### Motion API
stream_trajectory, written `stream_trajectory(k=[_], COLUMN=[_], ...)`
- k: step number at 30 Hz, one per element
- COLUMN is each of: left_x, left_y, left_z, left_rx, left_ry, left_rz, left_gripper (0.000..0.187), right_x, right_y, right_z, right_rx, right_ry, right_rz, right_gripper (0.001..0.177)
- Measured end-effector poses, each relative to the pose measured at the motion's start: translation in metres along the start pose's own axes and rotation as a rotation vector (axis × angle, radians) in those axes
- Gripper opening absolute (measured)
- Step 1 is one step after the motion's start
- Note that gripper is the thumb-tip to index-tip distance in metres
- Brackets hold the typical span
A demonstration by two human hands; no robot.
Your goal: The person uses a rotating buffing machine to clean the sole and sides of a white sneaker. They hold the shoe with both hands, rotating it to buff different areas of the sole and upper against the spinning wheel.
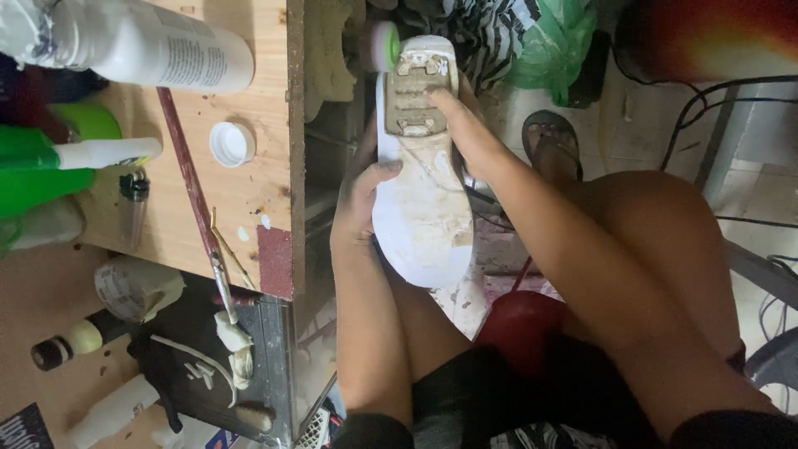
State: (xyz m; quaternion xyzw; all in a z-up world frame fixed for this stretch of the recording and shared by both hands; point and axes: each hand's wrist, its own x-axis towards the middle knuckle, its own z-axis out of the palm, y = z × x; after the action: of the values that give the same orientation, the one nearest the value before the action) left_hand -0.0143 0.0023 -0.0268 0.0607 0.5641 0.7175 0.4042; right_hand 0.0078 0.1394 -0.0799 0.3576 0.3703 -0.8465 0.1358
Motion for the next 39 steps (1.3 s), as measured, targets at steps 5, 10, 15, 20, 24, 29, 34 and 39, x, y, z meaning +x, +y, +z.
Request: stream_trajectory(k=[5, 10, 15, 20, 24, 29, 34, 39], left_x=[-0.002, 0.012, 0.000, -0.036, -0.052, -0.054, -0.054, -0.059], left_y=[-0.004, -0.009, -0.017, -0.027, -0.040, -0.036, -0.020, -0.010], left_z=[-0.001, -0.008, -0.012, 0.006, 0.031, 0.057, 0.073, 0.065], left_rx=[-0.035, 0.098, 0.050, 0.361, 0.950, 0.861, 0.539, 0.309], left_ry=[0.037, 0.043, 0.102, 0.156, 0.066, 0.251, 0.199, 0.244], left_rz=[-0.012, -0.041, -0.046, -0.038, 0.207, 0.515, 0.376, 0.223], left_gripper=[0.074, 0.076, 0.080, 0.080, 0.067, 0.071, 0.101, 0.093], right_x=[0.007, 0.011, 0.003, -0.012, 0.005, -0.011, -0.043, -0.070], right_y=[0.009, -0.003, -0.003, 0.007, 0.028, 0.003, -0.010, 0.006], right_z=[-0.004, -0.007, -0.005, -0.013, -0.066, -0.069, -0.066, -0.028], right_rx=[0.089, -0.138, -0.068, -0.048, 0.449, 0.416, 0.252, 0.119], right_ry=[0.009, 0.077, -0.084, 0.028, -0.706, -0.569, -0.393, -0.212], right_rz=[-0.095, 0.020, 0.009, 0.100, -0.007, -0.372, -0.489, -0.586], right_gripper=[0.041, 0.063, 0.046, 0.042, 0.045, 0.036, 0.035, 0.033])
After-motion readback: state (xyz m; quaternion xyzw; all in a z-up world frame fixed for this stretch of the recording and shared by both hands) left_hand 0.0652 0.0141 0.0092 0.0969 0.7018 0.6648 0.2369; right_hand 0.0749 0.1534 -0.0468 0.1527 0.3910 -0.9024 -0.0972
